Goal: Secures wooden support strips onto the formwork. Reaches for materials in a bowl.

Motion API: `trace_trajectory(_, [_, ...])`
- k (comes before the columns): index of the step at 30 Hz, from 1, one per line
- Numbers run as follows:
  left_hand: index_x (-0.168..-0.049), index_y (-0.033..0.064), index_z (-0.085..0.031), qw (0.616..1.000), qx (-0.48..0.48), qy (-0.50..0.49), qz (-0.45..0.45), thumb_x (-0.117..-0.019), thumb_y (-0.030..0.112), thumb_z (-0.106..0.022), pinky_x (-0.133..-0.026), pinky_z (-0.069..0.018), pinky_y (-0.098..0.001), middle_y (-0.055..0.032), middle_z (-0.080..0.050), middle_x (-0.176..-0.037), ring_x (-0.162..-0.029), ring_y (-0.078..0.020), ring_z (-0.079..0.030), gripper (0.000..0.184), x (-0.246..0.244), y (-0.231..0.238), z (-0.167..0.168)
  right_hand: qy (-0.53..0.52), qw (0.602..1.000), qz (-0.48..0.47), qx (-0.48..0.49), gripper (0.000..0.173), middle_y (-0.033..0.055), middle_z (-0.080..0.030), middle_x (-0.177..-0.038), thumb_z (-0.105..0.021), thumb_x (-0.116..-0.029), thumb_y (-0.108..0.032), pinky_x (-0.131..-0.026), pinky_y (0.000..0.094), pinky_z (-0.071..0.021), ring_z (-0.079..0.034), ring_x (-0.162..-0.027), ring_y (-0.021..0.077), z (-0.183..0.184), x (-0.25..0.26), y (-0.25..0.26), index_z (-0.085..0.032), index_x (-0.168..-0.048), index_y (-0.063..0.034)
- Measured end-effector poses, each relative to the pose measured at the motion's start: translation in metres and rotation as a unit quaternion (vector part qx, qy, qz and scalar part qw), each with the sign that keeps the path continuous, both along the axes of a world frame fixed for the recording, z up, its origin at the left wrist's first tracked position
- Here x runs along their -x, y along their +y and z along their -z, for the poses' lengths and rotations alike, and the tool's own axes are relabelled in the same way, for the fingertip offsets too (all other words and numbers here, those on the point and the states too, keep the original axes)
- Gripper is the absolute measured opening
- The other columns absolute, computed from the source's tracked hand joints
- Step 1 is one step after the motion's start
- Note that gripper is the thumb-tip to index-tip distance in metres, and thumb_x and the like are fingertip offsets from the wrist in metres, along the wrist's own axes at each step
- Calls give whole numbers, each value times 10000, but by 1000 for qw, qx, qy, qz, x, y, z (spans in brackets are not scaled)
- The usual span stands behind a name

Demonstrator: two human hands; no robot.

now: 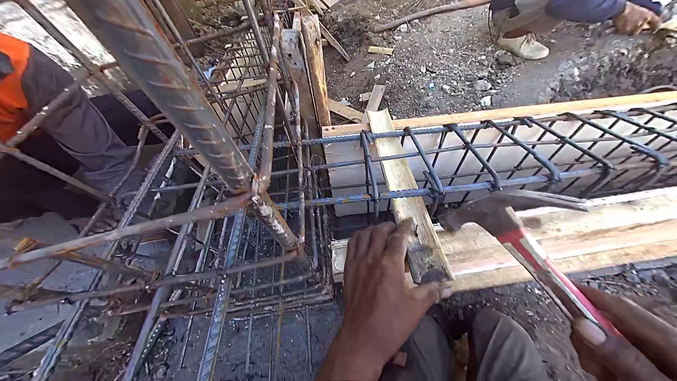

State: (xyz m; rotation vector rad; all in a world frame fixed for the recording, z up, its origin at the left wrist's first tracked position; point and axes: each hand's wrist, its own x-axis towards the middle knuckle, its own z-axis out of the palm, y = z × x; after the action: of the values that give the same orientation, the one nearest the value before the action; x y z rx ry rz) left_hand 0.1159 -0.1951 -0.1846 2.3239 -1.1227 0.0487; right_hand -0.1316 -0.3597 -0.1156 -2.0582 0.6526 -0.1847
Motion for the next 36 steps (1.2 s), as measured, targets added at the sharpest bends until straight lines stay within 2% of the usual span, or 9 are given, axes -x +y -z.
trace_trajectory(4, [-1416, 421, -600, 999, -33, 39, -4, -665, 870, -687, -1126, -386, -452, 77, -609, -1340, -1272, -165, -524, 879, -2, -1, -6, 0, 1000, -9, -12, 488, 170, -643, -835, -485, -1083, -296, -530, 459, -533, -598, -599, 261, 2, 1, 2, -493, -1428, 50])
trace_trajectory(6, [-1392, 440, -611, 998, -34, 49, 0, -665, 867, -692, -1133, -378, -453, 85, -603, -1337, -1276, -155, -517, 847, -2, -1, -6, -3, 1000, -11, -15, 491, 167, -639, -835, -490, -1083, -297, -525, 455, -531, -594, -598, 259, 4, 2, 3, -491, -1435, 45])
trace_trajectory(13, [-1348, 419, -643, 998, -10, 66, 0, -675, 814, -738, -1129, -387, -447, 97, -598, -1339, -1295, -148, -504, 786, -1, 1, -6, -16, 999, -2, 31, 495, 177, -652, -847, -514, -1079, -301, -538, 461, -541, -614, -619, 267, -7, -2, 9, -504, -1438, 39])
trace_trajectory(17, [-1346, 408, -649, 998, -7, 59, 2, -682, 819, -728, -1127, -386, -439, 100, -597, -1342, -1292, -140, -505, 785, -2, 2, -5, 24, 994, -14, 107, 493, 192, -685, -891, -530, -1077, -343, -567, 493, -554, -643, -644, 286, -16, -12, 12, -527, -1467, -40])
trace_trajectory(20, [-1302, 367, -686, 998, 2, 57, 5, -686, 805, -737, -1128, -392, -436, 85, -598, -1359, -1297, -150, -508, 757, -1, 2, -4, 73, 985, -43, 149, 514, 219, -705, -957, -522, -1078, -389, -634, 531, -565, -674, -708, 326, -16, -18, 11, -526, -1488, -78])
trace_trajectory(26, [-1322, 384, -671, 999, 12, 47, 6, -683, 798, -745, -1125, -394, -435, 93, -606, -1336, -1288, -139, -514, 766, 3, 4, -1, 29, 983, -30, 178, 488, 218, -687, -895, -533, -1075, -334, -573, 516, -548, -651, -659, 316, -27, -16, 13, -534, -1463, -38])
trace_trajectory(29, [-1314, 377, -676, 999, 17, 34, 3, -678, 810, -737, -1121, -397, -427, 97, -615, -1322, -1275, -131, -523, 772, 5, 4, -1, 30, 983, -32, 175, 485, 221, -694, -912, -535, -1074, -345, -585, 512, -552, -658, -672, 311, -27, -15, 13, -547, -1455, -44])
trace_trajectory(34, [-1322, 386, -666, 999, 15, 38, 3, -674, 812, -739, -1123, -392, -440, 102, -613, -1316, -1280, -132, -520, 779, 9, 7, -2, 11, 992, -20, 127, 480, 213, -673, -878, -526, -1078, -311, -566, 497, -555, -649, -655, 299, -25, -11, 13, -534, -1429, 16])
trace_trajectory(36, [-1318, 391, -667, 999, 16, 33, 3, -671, 826, -726, -1123, -388, -443, 102, -614, -1318, -1275, -132, -522, 782, 10, 7, -1, 5, 998, -3, 62, 439, 176, -659, -857, -540, -1072, -317, -548, 469, -560, -639, -637, 269, -14, -12, 17, -560, -1333, 35])
